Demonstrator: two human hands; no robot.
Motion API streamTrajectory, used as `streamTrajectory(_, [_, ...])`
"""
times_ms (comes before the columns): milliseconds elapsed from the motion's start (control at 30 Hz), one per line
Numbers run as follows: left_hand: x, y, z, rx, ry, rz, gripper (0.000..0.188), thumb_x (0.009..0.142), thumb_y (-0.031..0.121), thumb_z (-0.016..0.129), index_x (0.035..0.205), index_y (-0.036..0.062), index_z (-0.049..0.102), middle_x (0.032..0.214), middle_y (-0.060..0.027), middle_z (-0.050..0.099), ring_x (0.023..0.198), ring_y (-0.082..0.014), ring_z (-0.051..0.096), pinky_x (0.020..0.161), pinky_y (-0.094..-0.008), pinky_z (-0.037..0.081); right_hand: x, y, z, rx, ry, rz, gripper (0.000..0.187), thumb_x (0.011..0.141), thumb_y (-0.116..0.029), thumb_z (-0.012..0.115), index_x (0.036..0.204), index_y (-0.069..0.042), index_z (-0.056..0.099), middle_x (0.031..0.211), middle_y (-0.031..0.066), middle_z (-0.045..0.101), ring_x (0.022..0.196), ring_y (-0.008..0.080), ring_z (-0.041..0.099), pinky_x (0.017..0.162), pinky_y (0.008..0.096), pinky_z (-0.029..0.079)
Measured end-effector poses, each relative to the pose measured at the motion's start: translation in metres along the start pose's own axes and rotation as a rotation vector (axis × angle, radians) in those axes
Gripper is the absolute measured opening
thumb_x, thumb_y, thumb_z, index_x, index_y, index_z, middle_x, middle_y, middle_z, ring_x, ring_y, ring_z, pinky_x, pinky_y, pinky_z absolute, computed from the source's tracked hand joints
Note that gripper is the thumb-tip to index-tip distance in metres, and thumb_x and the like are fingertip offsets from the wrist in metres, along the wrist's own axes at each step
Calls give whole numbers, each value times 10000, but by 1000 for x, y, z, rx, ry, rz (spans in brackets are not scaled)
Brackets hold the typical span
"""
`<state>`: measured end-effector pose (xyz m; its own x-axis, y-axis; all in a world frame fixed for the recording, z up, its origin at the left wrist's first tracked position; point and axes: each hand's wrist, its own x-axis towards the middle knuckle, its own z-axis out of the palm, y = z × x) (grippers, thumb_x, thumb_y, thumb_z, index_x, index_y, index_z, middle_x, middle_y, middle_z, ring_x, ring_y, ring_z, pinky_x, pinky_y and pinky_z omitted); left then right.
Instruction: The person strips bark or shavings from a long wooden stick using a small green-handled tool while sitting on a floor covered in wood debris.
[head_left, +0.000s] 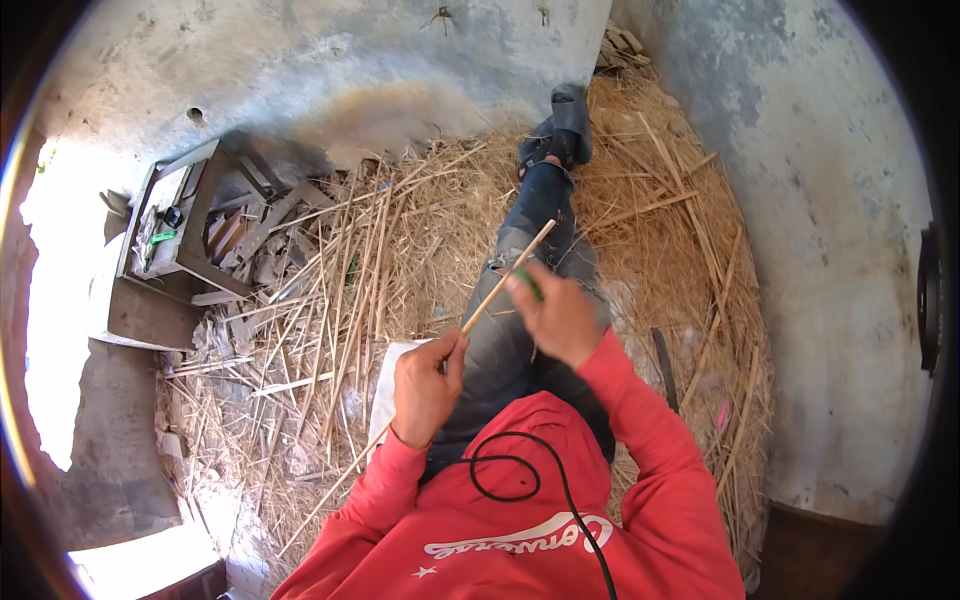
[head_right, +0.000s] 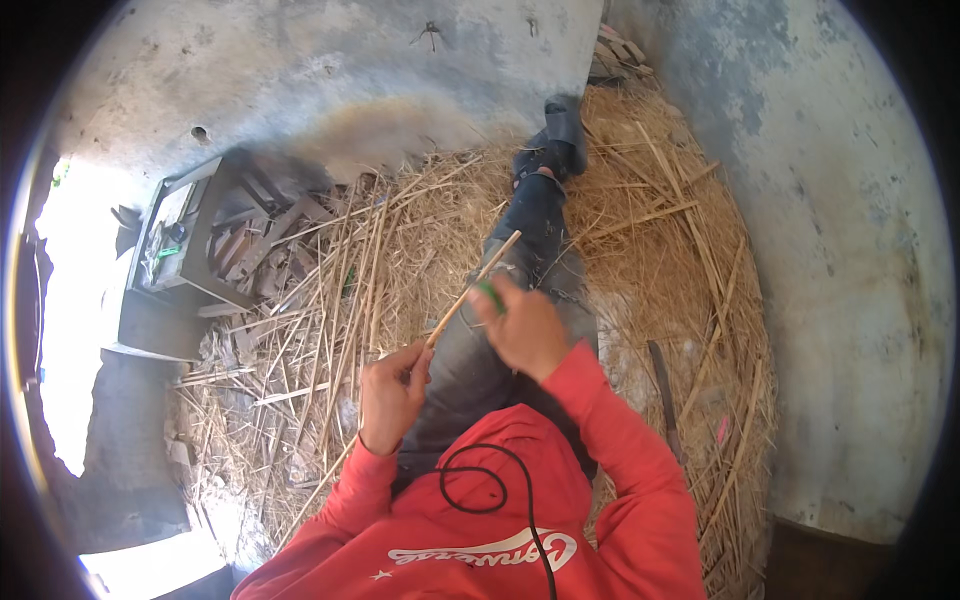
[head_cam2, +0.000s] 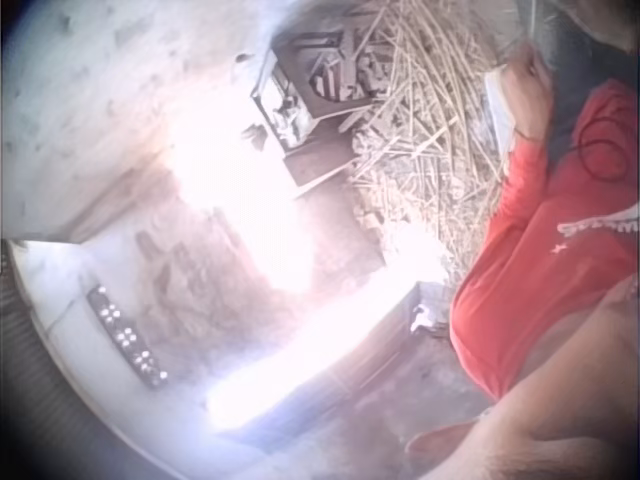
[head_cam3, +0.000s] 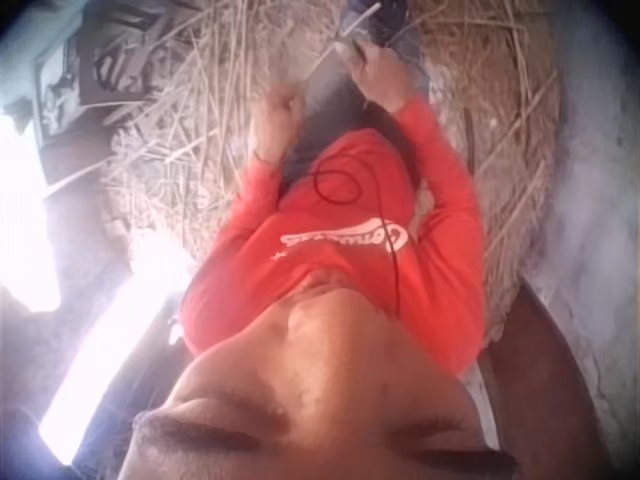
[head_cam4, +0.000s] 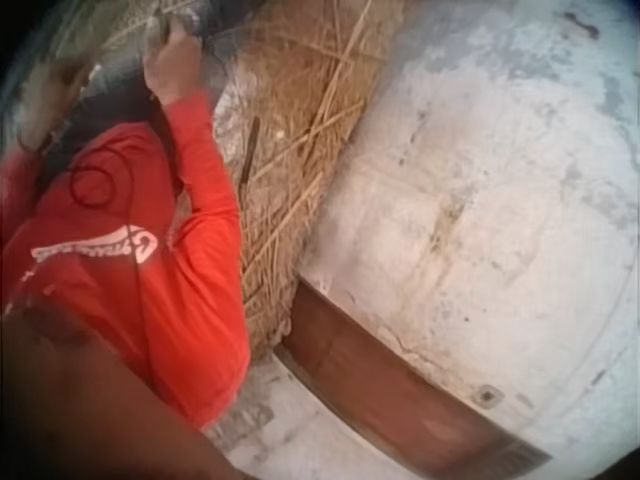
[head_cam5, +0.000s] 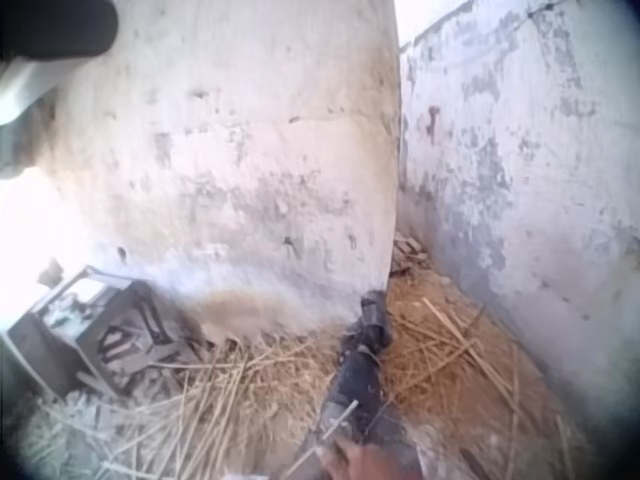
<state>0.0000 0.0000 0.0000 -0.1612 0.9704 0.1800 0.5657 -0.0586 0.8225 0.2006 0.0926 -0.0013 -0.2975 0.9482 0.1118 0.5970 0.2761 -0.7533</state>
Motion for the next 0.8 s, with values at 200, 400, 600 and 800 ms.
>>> streamTrajectory(200, [-14, 10, -16, -28, -18, -66, 163, 989, 126, 727, 1040, -24, 768, 674, -187, 637, 531, -309, 604, 529, -404, 445, -9, -12, 17, 18, 111, 48, 502, 1043, -542, 556, 1123, -74, 721, 708, 259, 687, 698, 493, 700, 660, 582, 566])
streamTrajectory(400, [-10, 9, -10, -47, -14, -45, 155, 988, 113, 726, 1050, -20, 776, 670, -156, 659, 538, -249, 632, 529, -365, 463, -23, -18, 12, -134, -96, -82, 485, 1038, -524, 571, 1144, -76, 723, 740, 266, 696, 735, 488, 709, 679, 585, 560])
streamTrajectory(600, [-13, -2, -15, -34, -5, -67, 166, 995, 113, 722, 1079, -18, 779, 658, -141, 663, 530, -199, 629, 522, -338, 462, 29, 55, -40, 138, 363, 109, 502, 1080, -467, 572, 939, 4, 671, 719, 180, 646, 660, 336, 631, 662, 449, 492])
streamTrajectory(800, [2, 5, -10, -87, -60, -153, 204, 1035, 163, 699, 1101, -15, 775, 618, -69, 616, 528, -106, 575, 516, -300, 438, 5, 3, -26, 285, 51, 29, 483, 1107, -448, 536, 931, -13, 651, 693, 111, 602, 639, 298, 613, 635, 424, 477])
